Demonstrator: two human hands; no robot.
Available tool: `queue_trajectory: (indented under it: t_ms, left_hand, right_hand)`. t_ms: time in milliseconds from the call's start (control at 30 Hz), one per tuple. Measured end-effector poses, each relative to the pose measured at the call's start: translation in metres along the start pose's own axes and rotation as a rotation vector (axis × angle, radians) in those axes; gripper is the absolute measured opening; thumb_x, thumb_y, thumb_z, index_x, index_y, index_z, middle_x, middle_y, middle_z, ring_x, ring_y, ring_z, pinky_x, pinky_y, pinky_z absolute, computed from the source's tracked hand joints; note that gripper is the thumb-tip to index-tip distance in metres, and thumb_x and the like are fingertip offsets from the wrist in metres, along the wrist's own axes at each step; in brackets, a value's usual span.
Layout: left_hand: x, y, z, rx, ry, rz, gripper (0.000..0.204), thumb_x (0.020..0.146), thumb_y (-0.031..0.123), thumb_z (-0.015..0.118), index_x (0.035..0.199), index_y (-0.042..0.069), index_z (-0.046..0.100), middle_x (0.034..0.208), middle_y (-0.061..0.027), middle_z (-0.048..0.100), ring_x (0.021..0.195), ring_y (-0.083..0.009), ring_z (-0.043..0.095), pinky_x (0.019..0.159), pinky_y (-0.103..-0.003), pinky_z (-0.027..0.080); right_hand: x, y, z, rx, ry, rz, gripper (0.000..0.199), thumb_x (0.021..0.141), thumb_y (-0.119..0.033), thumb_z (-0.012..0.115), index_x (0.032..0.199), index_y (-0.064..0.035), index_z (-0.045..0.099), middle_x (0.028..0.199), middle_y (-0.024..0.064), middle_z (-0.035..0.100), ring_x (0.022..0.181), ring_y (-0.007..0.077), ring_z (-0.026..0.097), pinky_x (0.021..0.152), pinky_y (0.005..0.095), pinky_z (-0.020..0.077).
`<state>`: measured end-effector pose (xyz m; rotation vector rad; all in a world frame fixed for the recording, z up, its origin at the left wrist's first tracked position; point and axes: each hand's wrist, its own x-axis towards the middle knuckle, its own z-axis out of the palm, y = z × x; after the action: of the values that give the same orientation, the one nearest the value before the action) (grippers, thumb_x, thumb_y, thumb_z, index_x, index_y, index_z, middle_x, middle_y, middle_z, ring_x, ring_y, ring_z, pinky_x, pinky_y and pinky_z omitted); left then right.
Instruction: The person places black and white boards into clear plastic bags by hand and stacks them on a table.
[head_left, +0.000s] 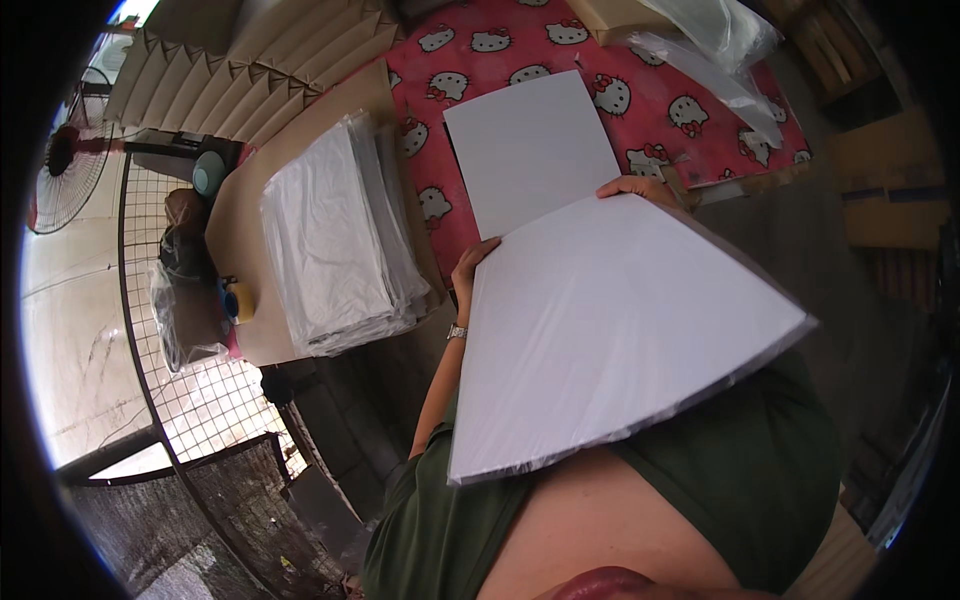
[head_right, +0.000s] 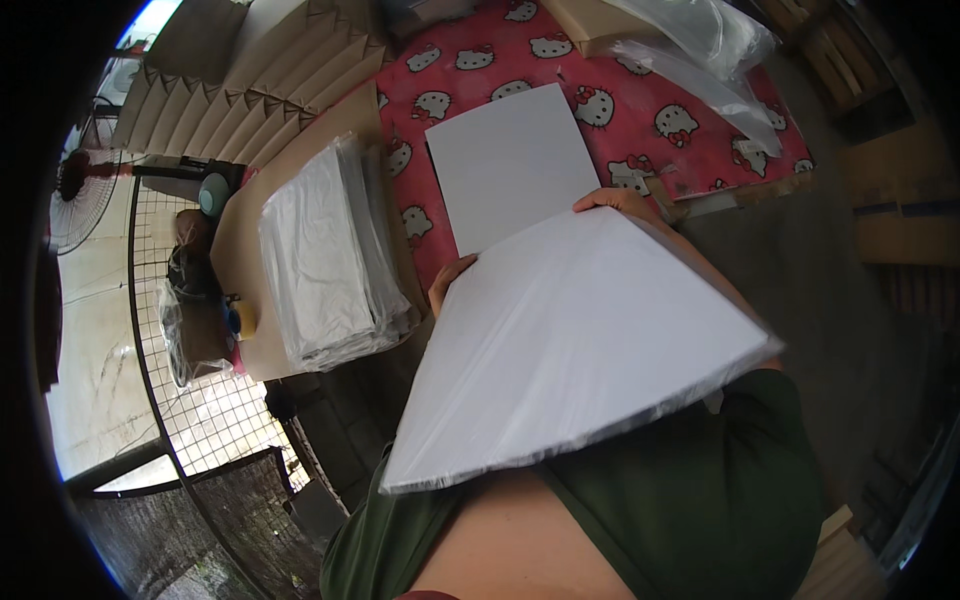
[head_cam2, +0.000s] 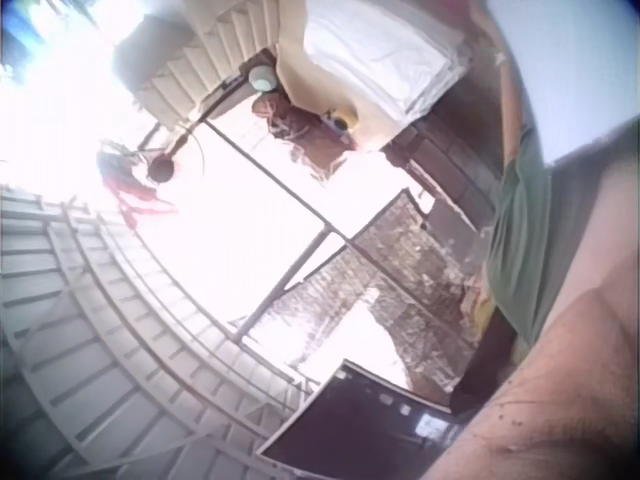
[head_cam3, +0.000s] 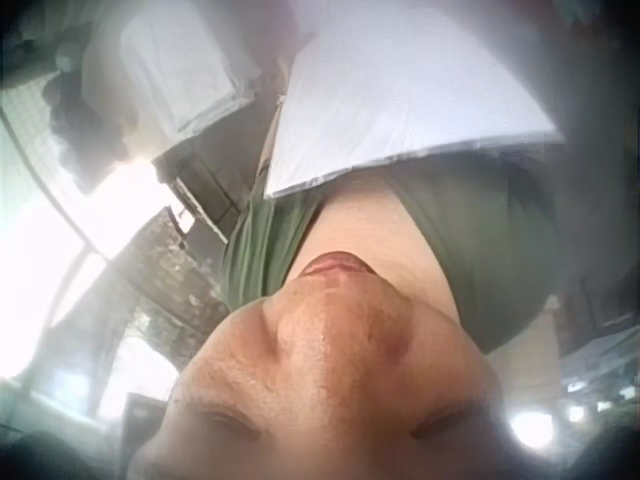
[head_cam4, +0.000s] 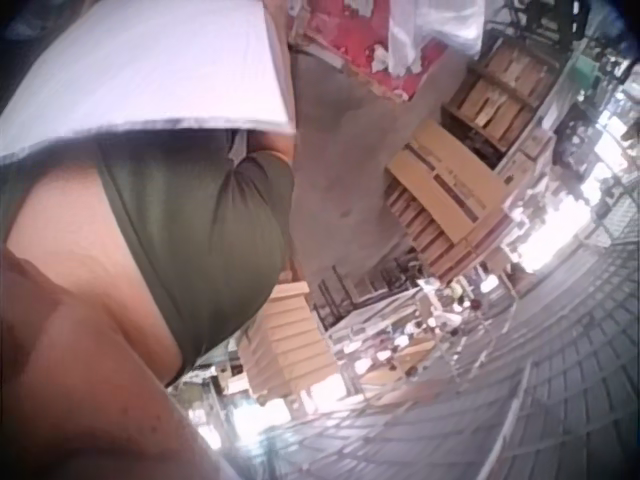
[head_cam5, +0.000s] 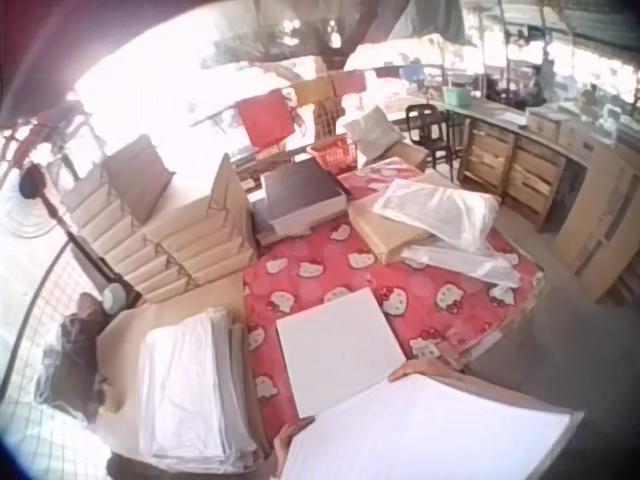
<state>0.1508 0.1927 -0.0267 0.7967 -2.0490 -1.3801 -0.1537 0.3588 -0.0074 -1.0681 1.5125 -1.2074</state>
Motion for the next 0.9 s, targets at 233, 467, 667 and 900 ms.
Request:
queue_trajectory:
  t_ms: [233, 467, 667, 900]
  left_hand:
    - [-0.015, 0.032, -0.023, -0.481, 0.438, -0.472, 0.014, 0.088, 0.021, 0.059, 0.083, 0.008, 0.057, 0.061, 0.0018, 0.051, 0.049, -0.0055, 0.044, 0.042, -0.021, 0.034]
    - [-0.032, 0.086, -0.114, -0.592, 0.913, -0.427, 0.015, 0.090, 0.018, 0.055, 0.087, 0.009, 0.044, 0.063, 0.0024, 0.044, 0.045, -0.0066, 0.035, 0.040, -0.021, 0.029]
    - [-0.076, 0.039, -0.204, -0.709, 1.098, -0.365, 0.011, 0.089, 0.002, 0.050, 0.093, 0.004, 0.041, 0.068, -0.0002, 0.043, 0.056, -0.0084, 0.039, 0.051, -0.022, 0.038]
    - [-0.105, -0.030, -0.270, -0.708, 1.185, -0.349, 0.022, 0.091, 0.006, 0.031, 0.100, -0.001, 0.050, 0.077, -0.0031, 0.047, 0.064, -0.0124, 0.046, 0.058, -0.027, 0.041]
  right_hand:
    - [0.048, -0.080, 0.041, -0.339, 0.203, -0.081, 0.023, 0.083, -0.018, 0.062, 0.101, -0.0032, 0.058, 0.070, 0.0055, 0.063, 0.055, 0.0144, 0.059, 0.054, 0.0296, 0.0478]
    - [0.119, -0.140, 0.125, 0.211, -0.338, 0.036, 0.029, 0.090, -0.010, 0.051, 0.116, -0.0024, 0.043, 0.086, 0.0055, 0.056, 0.068, 0.0114, 0.058, 0.054, 0.0239, 0.0466]
    - [0.150, -0.104, 0.212, 0.485, -0.691, 0.122, 0.032, 0.088, -0.001, 0.050, 0.118, 0.0029, 0.037, 0.098, 0.0117, 0.051, 0.078, 0.0161, 0.061, 0.065, 0.0263, 0.0514]
    - [0.143, -0.098, 0.276, 0.260, -0.596, 0.226, 0.016, 0.086, -0.008, 0.057, 0.082, 0.0039, 0.047, 0.076, 0.0149, 0.059, 0.061, 0.0206, 0.064, 0.049, 0.0300, 0.0531]
